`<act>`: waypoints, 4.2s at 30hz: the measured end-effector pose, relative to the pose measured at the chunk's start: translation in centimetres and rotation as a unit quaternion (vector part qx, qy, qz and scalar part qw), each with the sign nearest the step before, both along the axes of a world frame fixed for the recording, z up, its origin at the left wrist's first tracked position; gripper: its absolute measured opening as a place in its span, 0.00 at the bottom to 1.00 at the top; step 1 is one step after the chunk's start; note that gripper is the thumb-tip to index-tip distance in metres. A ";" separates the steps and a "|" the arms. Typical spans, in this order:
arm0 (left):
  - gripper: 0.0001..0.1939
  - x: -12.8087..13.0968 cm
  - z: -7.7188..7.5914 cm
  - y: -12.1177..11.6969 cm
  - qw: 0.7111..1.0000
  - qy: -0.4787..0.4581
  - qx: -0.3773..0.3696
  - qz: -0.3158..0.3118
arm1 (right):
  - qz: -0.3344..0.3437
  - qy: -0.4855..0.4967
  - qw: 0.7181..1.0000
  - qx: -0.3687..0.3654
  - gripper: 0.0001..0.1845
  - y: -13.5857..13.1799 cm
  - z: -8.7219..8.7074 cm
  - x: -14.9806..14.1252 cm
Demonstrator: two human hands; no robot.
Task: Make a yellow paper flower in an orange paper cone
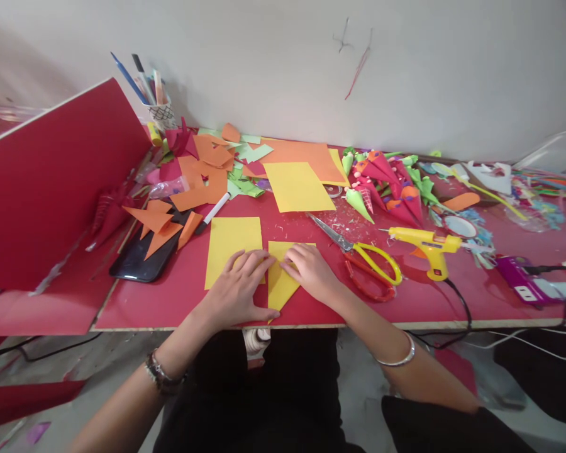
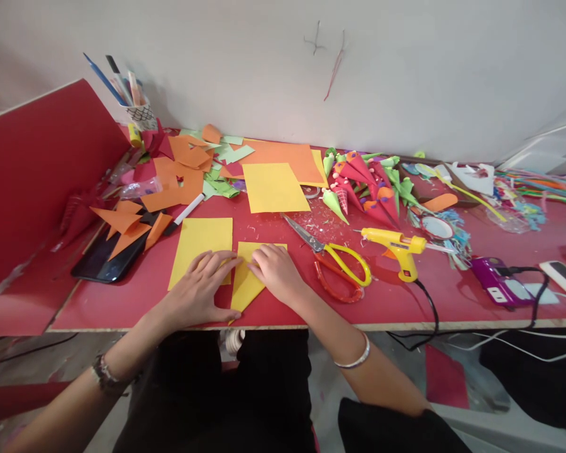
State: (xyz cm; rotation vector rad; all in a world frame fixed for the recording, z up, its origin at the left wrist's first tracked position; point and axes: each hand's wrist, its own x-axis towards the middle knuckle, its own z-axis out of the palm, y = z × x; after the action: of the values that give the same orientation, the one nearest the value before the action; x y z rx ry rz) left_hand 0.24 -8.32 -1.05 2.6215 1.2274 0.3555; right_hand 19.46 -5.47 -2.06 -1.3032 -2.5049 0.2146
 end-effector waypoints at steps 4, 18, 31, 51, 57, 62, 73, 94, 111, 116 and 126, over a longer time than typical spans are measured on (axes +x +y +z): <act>0.29 -0.1 0.7 -0.9 1.000 0.010 -0.015 -0.013 | -0.003 -0.004 1.000 -0.007 0.08 -0.1 0.0 0.0; 0.30 -0.4 0.8 -1.4 0.998 0.010 -0.059 -0.031 | -0.026 -0.021 0.999 0.017 0.05 -0.4 0.4 -0.1; 0.30 -0.4 1.4 -1.3 0.998 0.011 -0.062 -0.024 | 0.162 0.054 0.985 0.012 0.13 -6.9 1.6 1.3; 0.35 -0.5 1.2 -1.4 0.997 0.012 -0.069 -0.031 | -0.048 -0.043 0.996 0.064 0.16 -2.6 1.5 7.4; 0.42 -0.8 1.8 -1.3 0.996 0.021 -0.072 -0.053 | -0.010 0.002 1.000 -0.002 0.20 -3.4 1.5 5.2; 0.40 -0.1 2.9 -1.8 0.997 0.022 -0.045 -0.052 | 0.000 -0.053 0.998 -0.015 0.23 -5.0 2.1 3.7; 0.38 2.6 0.7 -3.6 0.997 0.051 -0.011 -0.061 | -0.069 -0.070 0.995 -0.030 0.31 -9.5 1.3 1.7; 0.31 3.1 0.5 -5.2 0.997 0.043 0.024 -0.065 | -0.038 -0.039 0.998 -0.040 0.15 -10.1 1.3 0.7; 0.18 -1.4 1.4 -3.1 0.994 0.029 0.010 -0.108 | 0.015 0.032 0.999 0.006 0.18 -8.9 0.7 1.9; 0.10 -1.2 0.1 -3.5 0.998 -0.045 0.001 -0.036 | -0.004 0.113 0.993 -0.032 0.08 -8.0 0.4 1.9; 0.13 -0.9 -0.4 -2.7 0.996 -0.060 -0.002 0.067 | -0.100 0.173 0.979 -0.035 0.05 -7.4 0.2 0.6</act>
State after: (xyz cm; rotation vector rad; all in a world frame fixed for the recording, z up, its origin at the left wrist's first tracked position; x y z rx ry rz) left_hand -0.71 -11.05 -1.45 2.4805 1.3648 0.5240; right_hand 20.05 -12.85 -1.84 -1.3988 -2.0802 0.4454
